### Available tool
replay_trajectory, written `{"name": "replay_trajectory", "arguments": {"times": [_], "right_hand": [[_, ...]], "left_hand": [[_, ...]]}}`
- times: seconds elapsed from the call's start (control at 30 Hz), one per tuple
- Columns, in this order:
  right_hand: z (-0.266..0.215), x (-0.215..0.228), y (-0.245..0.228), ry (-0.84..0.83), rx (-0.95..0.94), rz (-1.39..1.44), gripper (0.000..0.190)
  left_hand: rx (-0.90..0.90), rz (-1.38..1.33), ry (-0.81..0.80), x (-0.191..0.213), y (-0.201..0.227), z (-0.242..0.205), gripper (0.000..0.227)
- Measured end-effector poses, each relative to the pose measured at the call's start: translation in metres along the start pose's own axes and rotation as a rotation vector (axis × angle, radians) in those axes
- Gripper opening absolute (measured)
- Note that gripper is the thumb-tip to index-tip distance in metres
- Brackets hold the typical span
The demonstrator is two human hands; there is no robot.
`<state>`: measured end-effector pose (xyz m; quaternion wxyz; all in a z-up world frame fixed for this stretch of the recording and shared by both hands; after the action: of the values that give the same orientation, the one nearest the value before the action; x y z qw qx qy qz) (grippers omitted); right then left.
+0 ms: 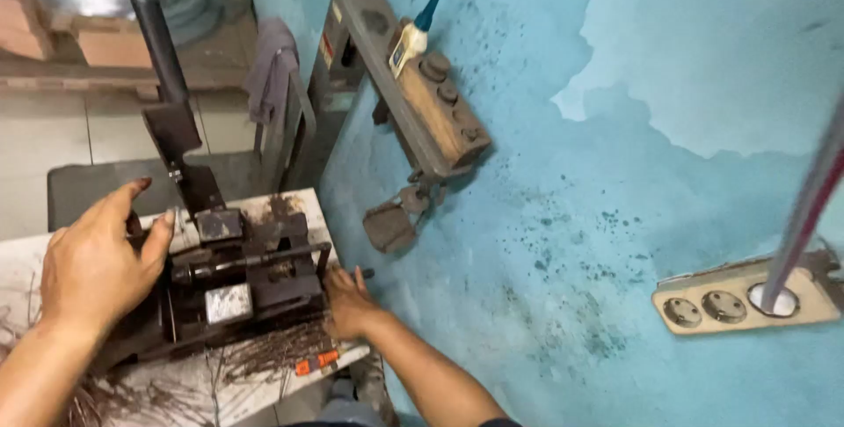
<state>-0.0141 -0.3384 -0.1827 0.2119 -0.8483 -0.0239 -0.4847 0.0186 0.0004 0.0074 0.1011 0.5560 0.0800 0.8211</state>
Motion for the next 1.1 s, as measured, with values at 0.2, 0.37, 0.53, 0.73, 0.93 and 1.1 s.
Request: {"name": "replay_trajectory", "arguments": {"times": [0.2, 0.37, 0.53, 0.73, 0.93, 1.1], "right_hand": [[-0.013, 0.023, -0.021, -0.193, -0.097, 0.047, 0.091], [-0.009, 0.019, -0.008, -0.205, -0.047, 0.144, 0.092], [-0.024, 0.043, -0.028, -0.259, -0.104, 0.264, 0.103], [-0.026, 0.025, -0.02, -0.248, -0.075, 0.146, 0.077], [-0.07, 0.054, -0.03, -0.142, 0.008, 0.148, 0.07], [-0.152, 0.148, -0.077, -0.281, 0.027, 0.242, 0.033]], "left_hand": [[0.228, -0.554, 0.041, 0.039, 0.024, 0.113, 0.074], [0.595, -0.835, -0.133, 0.07, 0.051, 0.162, 0.082], [0.597, -0.957, -0.33, 0.048, 0.061, 0.176, 0.057], [0.405, -0.929, -0.243, 0.053, 0.072, 0.113, 0.035], [-0.171, -0.766, -0.048, 0.053, 0.095, -0.02, 0.039], [-0.531, -0.654, 0.162, 0.02, 0.098, -0.104, 0.026]]}}
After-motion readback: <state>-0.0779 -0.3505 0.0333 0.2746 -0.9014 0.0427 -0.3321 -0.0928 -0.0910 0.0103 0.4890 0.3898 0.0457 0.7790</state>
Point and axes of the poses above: each hand's wrist, its own z-axis towards the middle knuckle, its own x-axis out of the back of the hand, y = z × x, the point moved 2 cm from there along z, towards the middle knuckle, and after that the axes turned 12 degrees about z, right-handed, at the moved point
